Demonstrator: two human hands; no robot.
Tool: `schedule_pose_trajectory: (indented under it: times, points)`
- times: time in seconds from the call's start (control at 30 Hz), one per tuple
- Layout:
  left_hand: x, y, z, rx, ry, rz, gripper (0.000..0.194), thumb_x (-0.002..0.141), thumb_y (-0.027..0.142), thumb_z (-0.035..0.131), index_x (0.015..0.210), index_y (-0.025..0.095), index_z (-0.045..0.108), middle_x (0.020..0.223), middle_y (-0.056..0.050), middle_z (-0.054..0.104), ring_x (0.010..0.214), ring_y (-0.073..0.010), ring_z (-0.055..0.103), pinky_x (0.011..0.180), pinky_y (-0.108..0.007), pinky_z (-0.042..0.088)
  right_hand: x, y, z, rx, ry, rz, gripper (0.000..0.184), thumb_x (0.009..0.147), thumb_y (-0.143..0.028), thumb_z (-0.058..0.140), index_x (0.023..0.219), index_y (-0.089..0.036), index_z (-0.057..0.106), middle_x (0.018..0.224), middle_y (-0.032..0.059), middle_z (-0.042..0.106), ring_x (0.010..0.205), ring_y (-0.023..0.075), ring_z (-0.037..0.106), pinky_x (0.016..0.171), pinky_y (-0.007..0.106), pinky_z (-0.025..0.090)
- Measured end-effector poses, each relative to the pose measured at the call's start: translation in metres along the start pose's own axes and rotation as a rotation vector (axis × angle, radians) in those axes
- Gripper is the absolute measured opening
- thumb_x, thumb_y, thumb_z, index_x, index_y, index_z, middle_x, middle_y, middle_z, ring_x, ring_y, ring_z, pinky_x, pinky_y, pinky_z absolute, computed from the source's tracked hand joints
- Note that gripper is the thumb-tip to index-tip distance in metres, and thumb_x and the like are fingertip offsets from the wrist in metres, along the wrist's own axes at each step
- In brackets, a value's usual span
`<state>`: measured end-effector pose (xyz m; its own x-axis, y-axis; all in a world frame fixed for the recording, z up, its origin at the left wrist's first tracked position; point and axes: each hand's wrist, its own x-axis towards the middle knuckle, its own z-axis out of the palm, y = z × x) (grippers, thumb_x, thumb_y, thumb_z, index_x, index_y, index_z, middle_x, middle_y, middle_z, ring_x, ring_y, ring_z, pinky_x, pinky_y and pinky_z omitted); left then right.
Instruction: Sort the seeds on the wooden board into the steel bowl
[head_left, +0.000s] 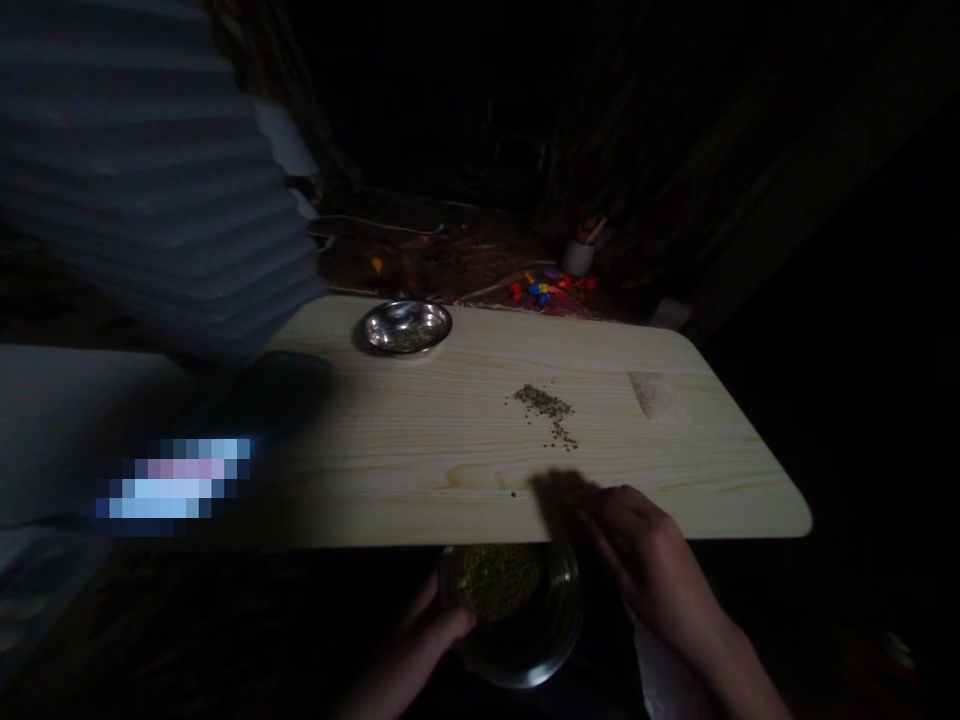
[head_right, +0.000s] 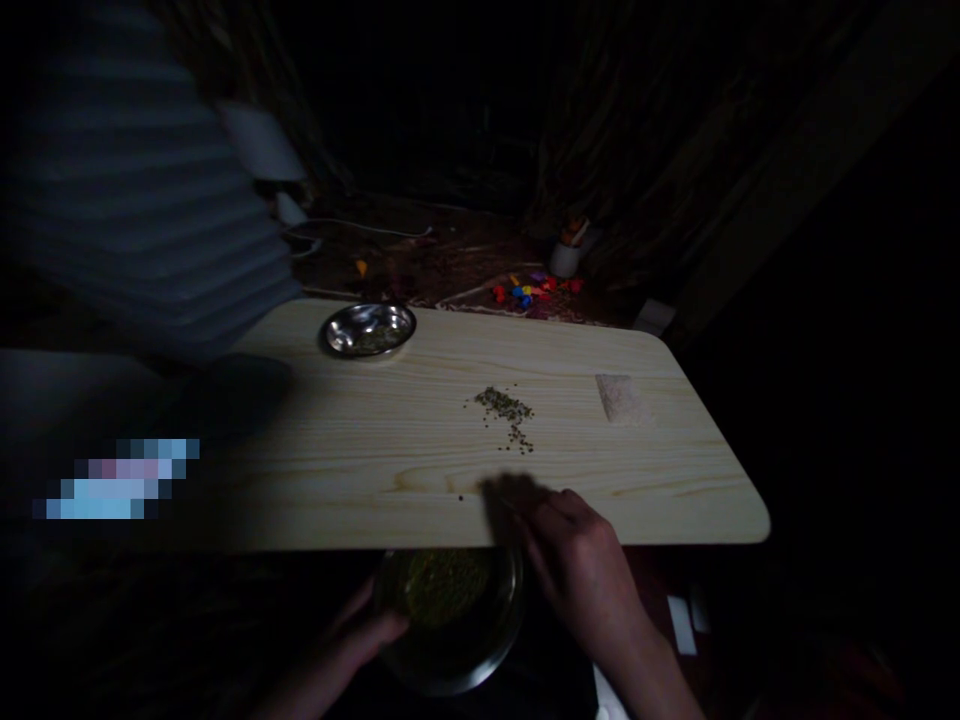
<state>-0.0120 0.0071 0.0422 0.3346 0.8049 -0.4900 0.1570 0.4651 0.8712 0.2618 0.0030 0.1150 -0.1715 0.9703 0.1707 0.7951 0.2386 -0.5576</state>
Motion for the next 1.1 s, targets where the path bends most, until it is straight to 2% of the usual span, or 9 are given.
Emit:
schedule_pose_trajectory:
  times: [0.13, 0.23, 0.37, 0.47, 0.53, 0.7, 0.9, 1.0, 1.1]
  points:
    - [-0.001, -0.003, -0.003, -0.039, -0.005, 0.028, 0.066, 0.085, 0.034, 0.066, 0.149, 0.025, 0.052, 0.156, -0.009, 0.050, 0.151, -0.0384, 0.030, 0.127, -0.054, 0.020, 0.015, -0.013, 0.008, -0.016, -0.057, -0.099, 0.027, 0.101, -0.017, 0.048, 0.110, -0.020, 0.074, 0.093, 0.0097, 0.070, 0.089, 0.0250, 0.064, 0.078, 0.039, 0.055]
    - [-0.003, -0.007, -0.009, -0.089, 0.004, 0.008, 0.067, 0.086, 0.037, 0.066, 0.149, 0.022, 0.051, 0.157, -0.011, 0.049, 0.152, -0.0385, 0.028, 0.126, -0.053, 0.022, 0.015, -0.016, 0.003, 0.009, -0.120, -0.142, 0.026, 0.102, -0.018, 0.047, 0.106, -0.021, 0.073, 0.093, 0.0084, 0.070, 0.090, 0.0237, 0.064, 0.079, 0.037, 0.054]
    - [-0.004, -0.014, -0.018, 0.019, 0.084, -0.058, 0.068, 0.088, 0.041, 0.066, 0.151, 0.024, 0.049, 0.158, -0.011, 0.047, 0.152, -0.0379, 0.029, 0.128, -0.056, 0.012, 0.022, 0.007, -0.008, -0.039, 0.052, -0.029, 0.023, 0.101, -0.021, 0.050, 0.092, -0.019, 0.071, 0.088, 0.0099, 0.069, 0.083, 0.0230, 0.064, 0.073, 0.035, 0.053]
    - [-0.002, -0.018, -0.020, 0.023, 0.067, -0.039, 0.066, 0.089, 0.041, 0.064, 0.152, 0.028, 0.047, 0.158, -0.010, 0.047, 0.148, -0.0364, 0.038, 0.127, -0.054, 0.018, 0.035, 0.026, -0.008, -0.092, 0.125, -0.011, 0.021, 0.100, -0.020, 0.052, 0.095, -0.018, 0.072, 0.090, 0.0108, 0.070, 0.084, 0.0233, 0.064, 0.074, 0.034, 0.052]
    - [-0.001, -0.018, -0.018, 0.006, 0.040, -0.037, 0.066, 0.087, 0.042, 0.065, 0.150, 0.029, 0.050, 0.158, -0.009, 0.048, 0.147, -0.0382, 0.038, 0.127, -0.054, 0.019, 0.040, 0.031, -0.006, -0.131, 0.130, -0.021, 0.020, 0.099, -0.020, 0.053, 0.096, -0.019, 0.073, 0.088, 0.0102, 0.070, 0.082, 0.0228, 0.064, 0.073, 0.033, 0.052]
    - [-0.002, -0.009, -0.013, -0.014, 0.042, -0.020, 0.067, 0.082, 0.047, 0.068, 0.145, 0.025, 0.057, 0.156, -0.009, 0.051, 0.153, -0.0412, 0.025, 0.129, -0.052, 0.011, 0.032, 0.022, -0.010, -0.115, 0.061, -0.040, 0.022, 0.100, -0.020, 0.052, 0.104, -0.020, 0.074, 0.090, 0.0097, 0.069, 0.083, 0.0227, 0.064, 0.072, 0.032, 0.052]
    - [-0.005, 0.008, -0.007, -0.041, 0.049, -0.056, 0.065, 0.079, 0.044, 0.066, 0.139, 0.021, 0.060, 0.154, -0.013, 0.052, 0.152, -0.0393, 0.029, 0.128, -0.050, 0.018, 0.028, 0.017, -0.007, -0.100, 0.074, -0.045, 0.022, 0.100, -0.019, 0.051, 0.103, -0.018, 0.073, 0.091, 0.0110, 0.068, 0.084, 0.0237, 0.063, 0.074, 0.035, 0.053]
    - [-0.005, 0.009, -0.006, -0.047, 0.042, -0.060, 0.067, 0.077, 0.045, 0.067, 0.139, 0.019, 0.060, 0.155, -0.013, 0.051, 0.152, -0.0405, 0.026, 0.127, -0.051, 0.019, 0.020, 0.002, 0.002, -0.063, -0.006, -0.080, 0.024, 0.100, -0.017, 0.050, 0.109, -0.020, 0.072, 0.094, 0.0101, 0.069, 0.087, 0.0237, 0.064, 0.074, 0.035, 0.054]
    - [-0.004, 0.002, -0.006, -0.064, 0.022, -0.073, 0.071, 0.078, 0.047, 0.067, 0.143, 0.021, 0.057, 0.158, -0.012, 0.048, 0.151, -0.0425, 0.028, 0.126, -0.054, 0.022, 0.005, -0.011, 0.002, 0.001, -0.109, -0.115, 0.023, 0.100, -0.016, 0.050, 0.103, -0.023, 0.072, 0.093, 0.0075, 0.070, 0.088, 0.0229, 0.064, 0.077, 0.035, 0.054]
